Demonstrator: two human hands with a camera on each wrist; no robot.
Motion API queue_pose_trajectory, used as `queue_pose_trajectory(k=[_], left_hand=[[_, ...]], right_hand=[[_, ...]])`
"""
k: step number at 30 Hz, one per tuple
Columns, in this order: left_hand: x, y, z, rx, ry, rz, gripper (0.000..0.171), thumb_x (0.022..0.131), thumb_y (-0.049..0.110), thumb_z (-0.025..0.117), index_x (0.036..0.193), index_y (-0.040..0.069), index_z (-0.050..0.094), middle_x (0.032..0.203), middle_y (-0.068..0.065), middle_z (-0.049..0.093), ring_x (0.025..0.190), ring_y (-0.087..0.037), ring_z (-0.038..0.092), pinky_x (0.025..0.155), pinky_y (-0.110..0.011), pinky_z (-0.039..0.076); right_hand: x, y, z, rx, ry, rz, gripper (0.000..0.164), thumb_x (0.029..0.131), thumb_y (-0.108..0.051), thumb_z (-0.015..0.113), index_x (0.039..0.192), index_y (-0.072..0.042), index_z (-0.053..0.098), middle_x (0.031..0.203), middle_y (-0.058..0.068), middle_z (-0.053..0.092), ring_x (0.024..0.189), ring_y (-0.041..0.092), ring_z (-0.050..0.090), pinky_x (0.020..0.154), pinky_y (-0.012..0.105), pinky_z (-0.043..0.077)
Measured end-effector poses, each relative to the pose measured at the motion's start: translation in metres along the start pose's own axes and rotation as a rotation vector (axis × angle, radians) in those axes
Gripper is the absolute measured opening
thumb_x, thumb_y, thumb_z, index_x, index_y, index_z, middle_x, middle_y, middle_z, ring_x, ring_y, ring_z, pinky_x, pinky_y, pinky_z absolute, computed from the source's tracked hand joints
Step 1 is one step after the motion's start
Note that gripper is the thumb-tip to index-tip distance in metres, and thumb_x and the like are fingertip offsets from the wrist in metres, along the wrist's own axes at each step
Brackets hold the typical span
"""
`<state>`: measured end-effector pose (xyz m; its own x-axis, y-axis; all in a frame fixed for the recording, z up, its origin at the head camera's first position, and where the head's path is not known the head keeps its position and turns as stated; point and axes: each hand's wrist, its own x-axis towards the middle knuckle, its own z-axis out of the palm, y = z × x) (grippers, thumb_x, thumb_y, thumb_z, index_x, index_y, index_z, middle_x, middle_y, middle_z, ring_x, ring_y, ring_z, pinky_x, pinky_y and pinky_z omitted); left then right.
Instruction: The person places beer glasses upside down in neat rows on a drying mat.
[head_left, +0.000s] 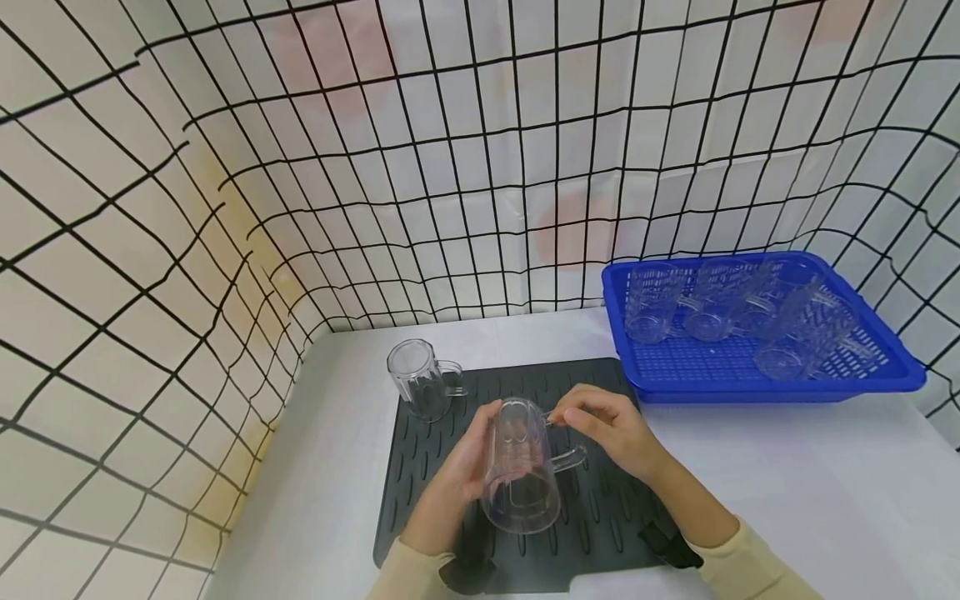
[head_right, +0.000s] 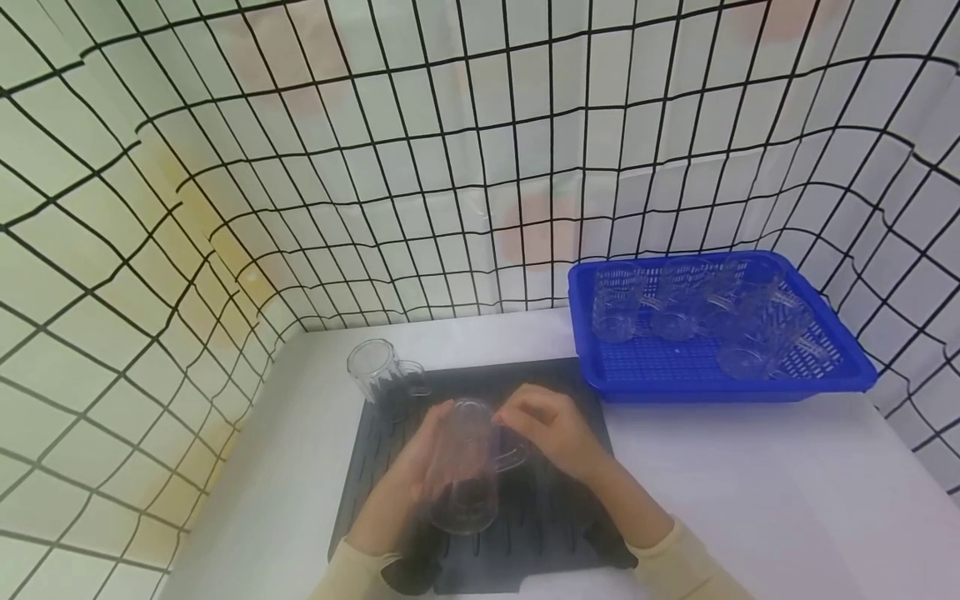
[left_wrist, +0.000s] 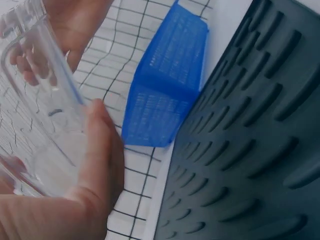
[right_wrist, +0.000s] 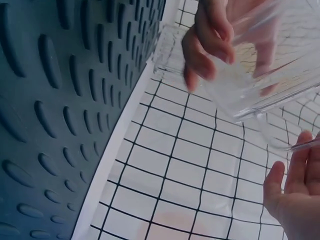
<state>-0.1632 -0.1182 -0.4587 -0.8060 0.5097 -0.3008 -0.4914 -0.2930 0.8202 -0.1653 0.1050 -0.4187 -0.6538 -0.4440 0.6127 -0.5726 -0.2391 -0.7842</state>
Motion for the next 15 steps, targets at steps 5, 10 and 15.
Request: queue_pose_trajectory(k=[5, 10, 15], left_hand=[[-0.006, 0.006, 0.003, 0.017, -0.005, 0.138, 0.055, 0.100, 0.051, 0.026, 0.118, 0.008, 0.057, 0.103, -0.007, 0.065, 0.091, -0.017, 0.066, 0.080, -0.028, 0.053], [-0.012, 0.012, 0.005, 0.082, 0.043, 0.213, 0.058, 0.099, 0.048, 0.030, 0.131, 0.003, 0.048, 0.111, -0.008, 0.061, 0.097, -0.019, 0.064, 0.084, -0.032, 0.052], [-0.016, 0.014, 0.005, 0.065, 0.012, 0.293, 0.054, 0.096, 0.038, 0.044, 0.135, 0.001, 0.042, 0.111, -0.004, 0.064, 0.095, -0.017, 0.065, 0.084, -0.030, 0.053]], right_hand=[[0.001, -0.002, -0.002, -0.046, 0.117, -0.049, 0.030, 0.094, 0.011, 0.045, 0.109, -0.001, 0.068, 0.110, 0.003, 0.064, 0.106, 0.015, 0.058, 0.090, 0.024, 0.048], [0.002, -0.001, -0.003, -0.070, 0.163, -0.063, 0.037, 0.091, 0.015, 0.044, 0.117, 0.000, 0.066, 0.118, 0.003, 0.062, 0.114, 0.015, 0.054, 0.095, 0.023, 0.045], [0.003, -0.001, -0.003, -0.062, 0.211, -0.053, 0.036, 0.090, 0.015, 0.045, 0.115, 0.001, 0.067, 0.113, 0.005, 0.064, 0.111, 0.016, 0.055, 0.092, 0.024, 0.045]])
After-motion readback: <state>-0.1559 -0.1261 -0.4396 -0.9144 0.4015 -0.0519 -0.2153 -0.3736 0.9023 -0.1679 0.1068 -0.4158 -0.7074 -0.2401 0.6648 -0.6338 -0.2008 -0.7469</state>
